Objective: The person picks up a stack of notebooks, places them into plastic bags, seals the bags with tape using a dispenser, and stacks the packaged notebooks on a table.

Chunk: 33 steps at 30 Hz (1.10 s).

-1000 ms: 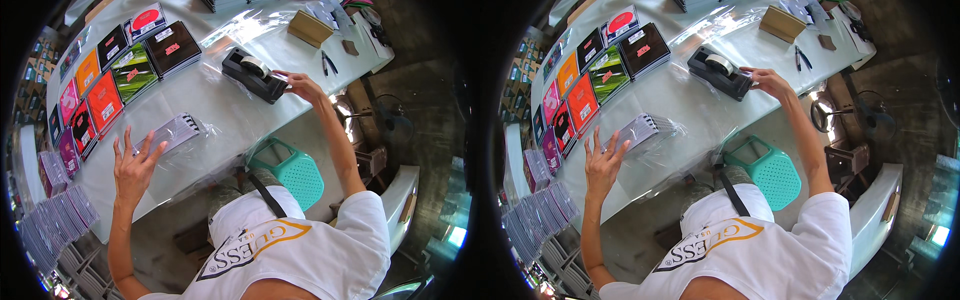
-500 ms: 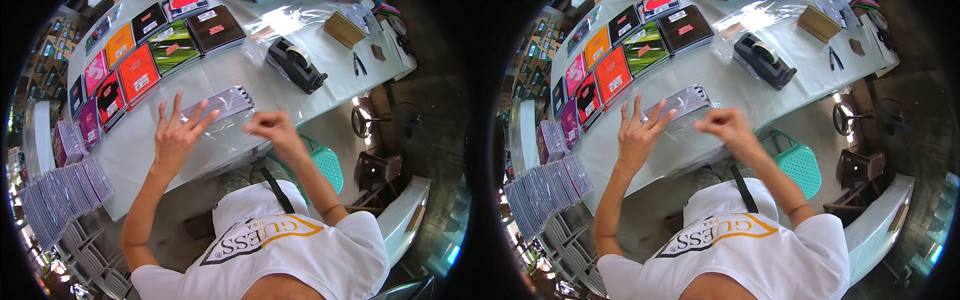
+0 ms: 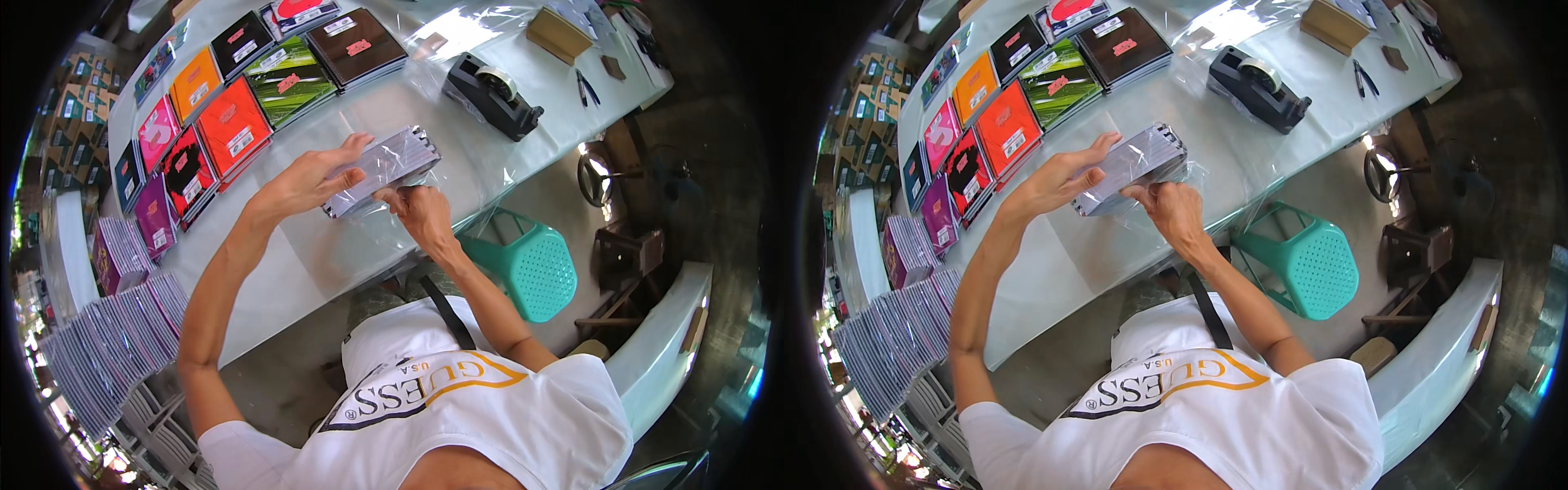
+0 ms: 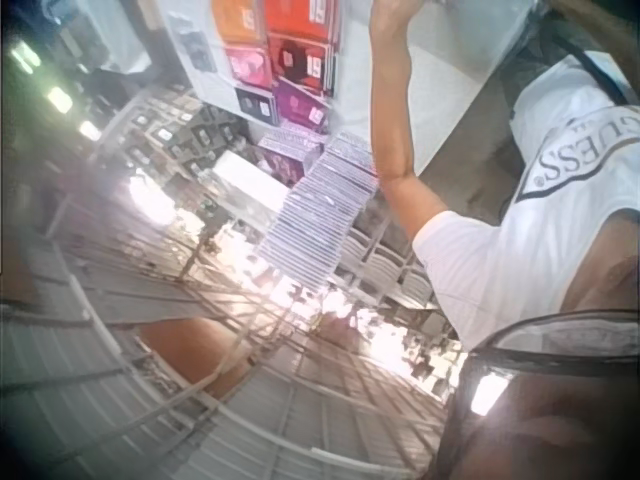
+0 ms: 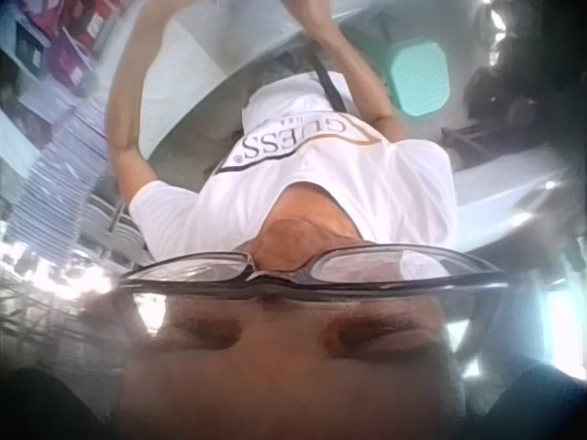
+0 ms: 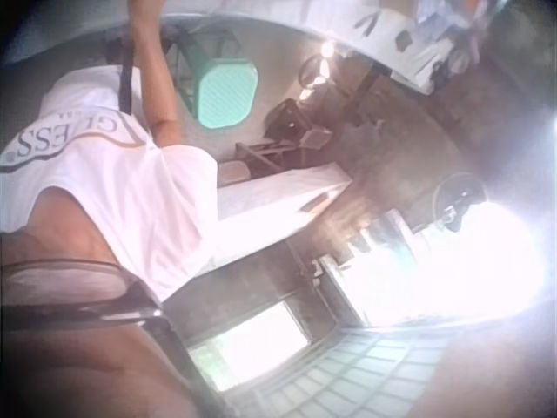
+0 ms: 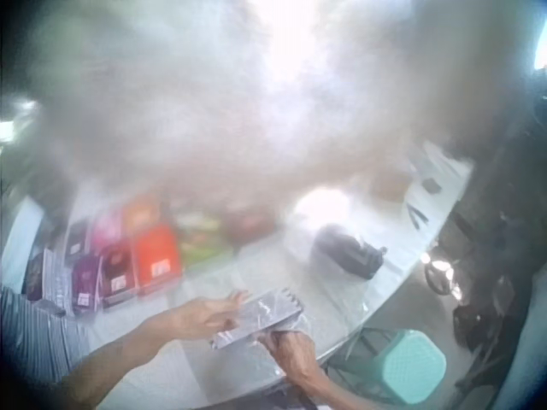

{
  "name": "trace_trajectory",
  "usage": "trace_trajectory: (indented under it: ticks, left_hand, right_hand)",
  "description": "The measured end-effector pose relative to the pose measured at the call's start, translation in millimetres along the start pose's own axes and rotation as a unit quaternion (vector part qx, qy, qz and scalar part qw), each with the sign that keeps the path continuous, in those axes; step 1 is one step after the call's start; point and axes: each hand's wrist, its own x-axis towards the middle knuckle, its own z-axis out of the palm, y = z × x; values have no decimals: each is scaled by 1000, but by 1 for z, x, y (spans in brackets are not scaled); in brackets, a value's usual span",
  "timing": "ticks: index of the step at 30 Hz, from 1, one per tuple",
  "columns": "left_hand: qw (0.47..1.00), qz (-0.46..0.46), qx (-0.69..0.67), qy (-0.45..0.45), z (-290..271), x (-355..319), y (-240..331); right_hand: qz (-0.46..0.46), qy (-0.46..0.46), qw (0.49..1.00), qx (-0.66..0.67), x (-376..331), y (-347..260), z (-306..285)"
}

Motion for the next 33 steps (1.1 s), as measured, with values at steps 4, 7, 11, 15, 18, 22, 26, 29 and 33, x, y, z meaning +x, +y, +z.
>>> trace_trajectory:
  ticks: [4,7,11,15,18,22,26,29,33]
  left_hand:
    - [998,60,-7,-37,-12,34,-11]
    - [988,51,125,-70,-6,131,48]
    - [846,-96,353,-388,34,204,70]
    - [823,-174,330,-428,2,162,63]
    - [966,-41,196,-167,-49,32,38]
    - [968,-94,-184,145,16,-51,-9]
    - [912,5,-261,318,105,-42,-83]
    - [911,59,-157,376,111,-35,-86]
    - [907,107,-200,355,73,-51,-40]
  right_hand:
    - [-72,-192,964,169,7,26,8]
    - [-162,-521,683,485,-1,30,77]
    - [-38,-389,236,890,2,-9,169]
    - [-1,-275,266,924,8,-15,159]
    - [94,-258,526,805,-2,22,107]
    - [-30,-136,816,560,21,37,-7]
    - [-118,-169,927,313,50,44,-22]
    - [-199,-133,957,167,65,46,-20]
    - [-413,-69,907,53,53,-5,-95]
